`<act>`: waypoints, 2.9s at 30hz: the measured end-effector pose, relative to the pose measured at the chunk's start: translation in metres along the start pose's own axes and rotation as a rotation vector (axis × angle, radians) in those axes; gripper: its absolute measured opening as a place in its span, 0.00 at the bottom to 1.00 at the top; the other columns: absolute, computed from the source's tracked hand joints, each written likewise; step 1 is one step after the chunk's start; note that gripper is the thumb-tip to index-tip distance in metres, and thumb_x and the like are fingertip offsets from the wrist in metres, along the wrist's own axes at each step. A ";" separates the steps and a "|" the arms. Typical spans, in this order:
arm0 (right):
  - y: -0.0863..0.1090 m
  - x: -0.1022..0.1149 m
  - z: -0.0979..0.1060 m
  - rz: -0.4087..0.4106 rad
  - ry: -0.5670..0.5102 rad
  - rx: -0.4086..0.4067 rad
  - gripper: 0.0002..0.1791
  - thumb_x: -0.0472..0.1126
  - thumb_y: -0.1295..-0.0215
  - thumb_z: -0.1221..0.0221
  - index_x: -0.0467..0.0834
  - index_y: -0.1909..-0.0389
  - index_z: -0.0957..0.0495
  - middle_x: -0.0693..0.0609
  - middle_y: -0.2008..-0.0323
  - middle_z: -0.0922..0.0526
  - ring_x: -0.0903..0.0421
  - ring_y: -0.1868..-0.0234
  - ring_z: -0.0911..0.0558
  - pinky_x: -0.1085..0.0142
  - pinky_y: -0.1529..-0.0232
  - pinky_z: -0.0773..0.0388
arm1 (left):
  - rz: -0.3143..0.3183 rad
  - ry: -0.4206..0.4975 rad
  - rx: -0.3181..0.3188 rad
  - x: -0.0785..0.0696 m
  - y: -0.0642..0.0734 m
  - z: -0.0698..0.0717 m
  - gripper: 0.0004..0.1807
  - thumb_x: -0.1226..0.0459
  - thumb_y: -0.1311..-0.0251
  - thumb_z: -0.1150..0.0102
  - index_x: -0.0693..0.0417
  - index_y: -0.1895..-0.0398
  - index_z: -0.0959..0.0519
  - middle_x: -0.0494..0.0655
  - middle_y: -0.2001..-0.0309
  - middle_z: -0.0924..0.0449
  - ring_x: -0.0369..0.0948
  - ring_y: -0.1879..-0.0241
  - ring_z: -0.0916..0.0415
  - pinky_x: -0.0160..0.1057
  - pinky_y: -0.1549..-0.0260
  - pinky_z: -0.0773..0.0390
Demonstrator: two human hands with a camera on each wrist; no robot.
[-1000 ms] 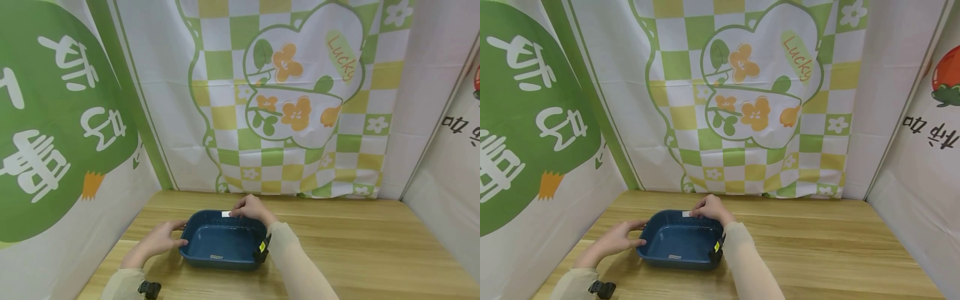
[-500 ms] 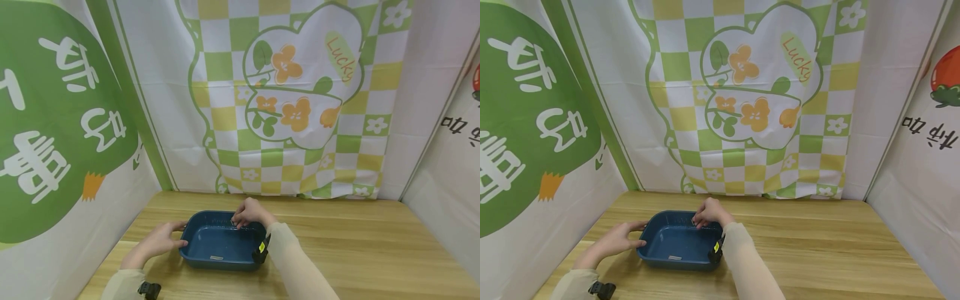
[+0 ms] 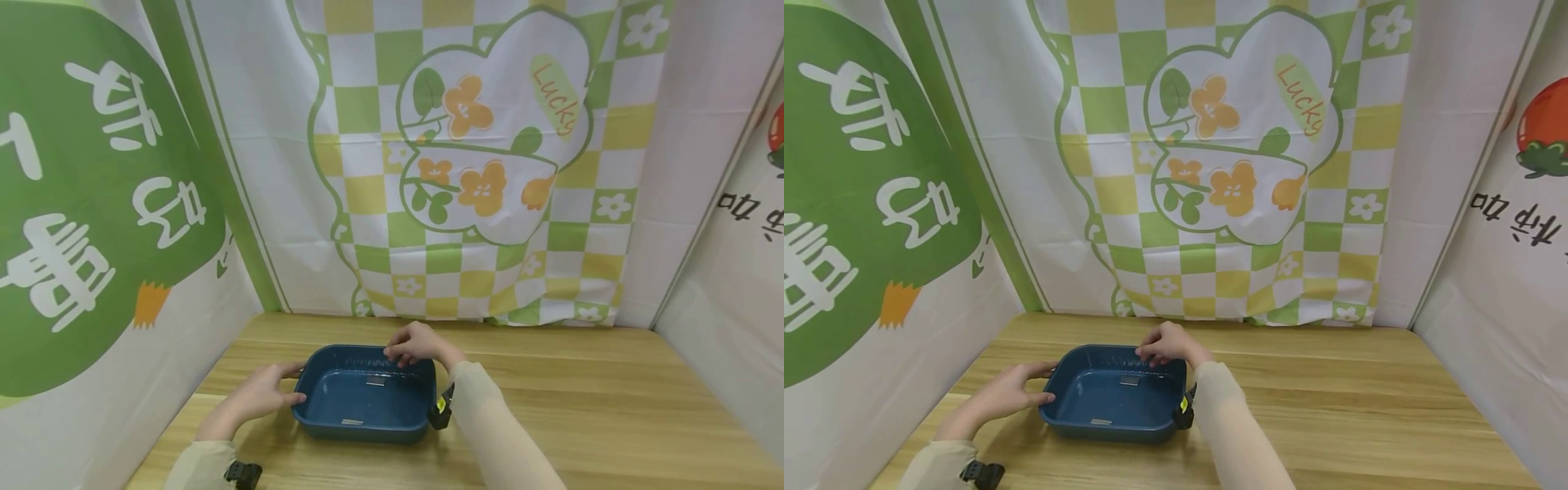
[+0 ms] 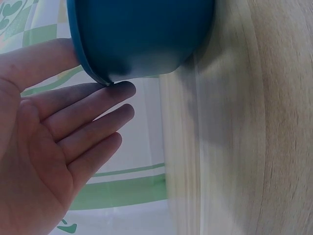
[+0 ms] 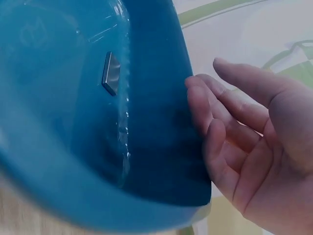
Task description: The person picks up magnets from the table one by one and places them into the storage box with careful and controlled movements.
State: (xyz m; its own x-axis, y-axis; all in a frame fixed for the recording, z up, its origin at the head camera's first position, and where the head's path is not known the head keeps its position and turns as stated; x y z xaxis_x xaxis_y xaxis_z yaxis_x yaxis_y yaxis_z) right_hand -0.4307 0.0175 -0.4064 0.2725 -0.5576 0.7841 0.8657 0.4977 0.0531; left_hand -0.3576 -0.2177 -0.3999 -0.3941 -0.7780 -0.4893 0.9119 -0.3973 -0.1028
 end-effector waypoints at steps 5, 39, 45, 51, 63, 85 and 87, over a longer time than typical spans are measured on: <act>0.003 0.001 0.003 0.016 0.031 0.010 0.12 0.50 0.38 0.39 0.47 0.59 0.15 0.54 0.68 0.13 0.59 0.70 0.16 0.67 0.69 0.19 | 0.006 -0.004 0.003 -0.001 0.000 0.000 0.34 0.58 0.49 0.31 0.63 0.40 0.28 0.58 0.48 0.20 0.57 0.45 0.26 0.60 0.45 0.30; 0.045 -0.015 0.041 0.100 0.127 -0.103 0.13 0.50 0.35 0.41 0.48 0.57 0.17 0.54 0.64 0.15 0.55 0.67 0.18 0.64 0.67 0.22 | 0.006 0.020 0.012 0.000 0.000 0.000 0.34 0.58 0.48 0.32 0.64 0.39 0.29 0.59 0.46 0.21 0.57 0.44 0.26 0.60 0.45 0.30; 0.051 -0.022 0.047 0.114 0.134 -0.124 0.12 0.48 0.35 0.41 0.46 0.58 0.17 0.53 0.65 0.14 0.52 0.67 0.17 0.65 0.68 0.23 | 0.009 0.018 0.012 0.001 -0.001 -0.001 0.34 0.59 0.49 0.31 0.64 0.39 0.29 0.59 0.47 0.21 0.57 0.44 0.26 0.60 0.45 0.30; 0.056 -0.030 0.049 0.105 0.147 -0.133 0.11 0.48 0.35 0.41 0.46 0.58 0.17 0.51 0.64 0.14 0.56 0.68 0.18 0.66 0.69 0.23 | 0.003 0.012 0.008 0.001 -0.001 -0.001 0.34 0.58 0.49 0.31 0.64 0.39 0.29 0.59 0.47 0.21 0.57 0.44 0.26 0.60 0.45 0.30; 0.066 -0.046 0.053 0.085 0.139 -0.158 0.11 0.47 0.35 0.41 0.45 0.59 0.17 0.52 0.65 0.15 0.55 0.68 0.18 0.67 0.70 0.22 | -0.001 0.004 -0.010 0.002 -0.001 0.000 0.34 0.58 0.50 0.31 0.64 0.40 0.28 0.59 0.48 0.20 0.57 0.45 0.25 0.60 0.45 0.30; 0.084 -0.071 0.052 0.060 0.146 -0.188 0.13 0.48 0.37 0.40 0.42 0.61 0.17 0.51 0.64 0.16 0.60 0.67 0.21 0.68 0.69 0.23 | -0.004 0.012 0.000 0.002 -0.001 -0.001 0.35 0.57 0.50 0.31 0.64 0.39 0.29 0.60 0.47 0.21 0.58 0.44 0.26 0.61 0.45 0.30; 0.086 -0.073 0.052 0.053 0.141 -0.187 0.13 0.47 0.36 0.40 0.42 0.61 0.17 0.51 0.64 0.16 0.60 0.67 0.21 0.68 0.69 0.23 | -0.004 0.014 0.004 0.002 0.000 -0.002 0.35 0.57 0.50 0.31 0.64 0.39 0.29 0.60 0.47 0.21 0.58 0.44 0.26 0.61 0.45 0.30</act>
State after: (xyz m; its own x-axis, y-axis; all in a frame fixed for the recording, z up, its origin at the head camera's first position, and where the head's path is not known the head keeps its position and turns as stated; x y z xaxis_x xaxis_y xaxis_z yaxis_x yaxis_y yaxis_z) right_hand -0.3976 0.1353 -0.4270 0.3642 -0.6278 0.6878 0.9078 0.4043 -0.1117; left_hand -0.3587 -0.2184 -0.4025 -0.3959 -0.7698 -0.5007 0.9100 -0.4020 -0.1015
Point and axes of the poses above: each hand's wrist, its own y-axis away from the middle knuckle, its own z-axis out of the back of the hand, x = y × z, the point moved 10 cm from there along -y, towards the middle knuckle
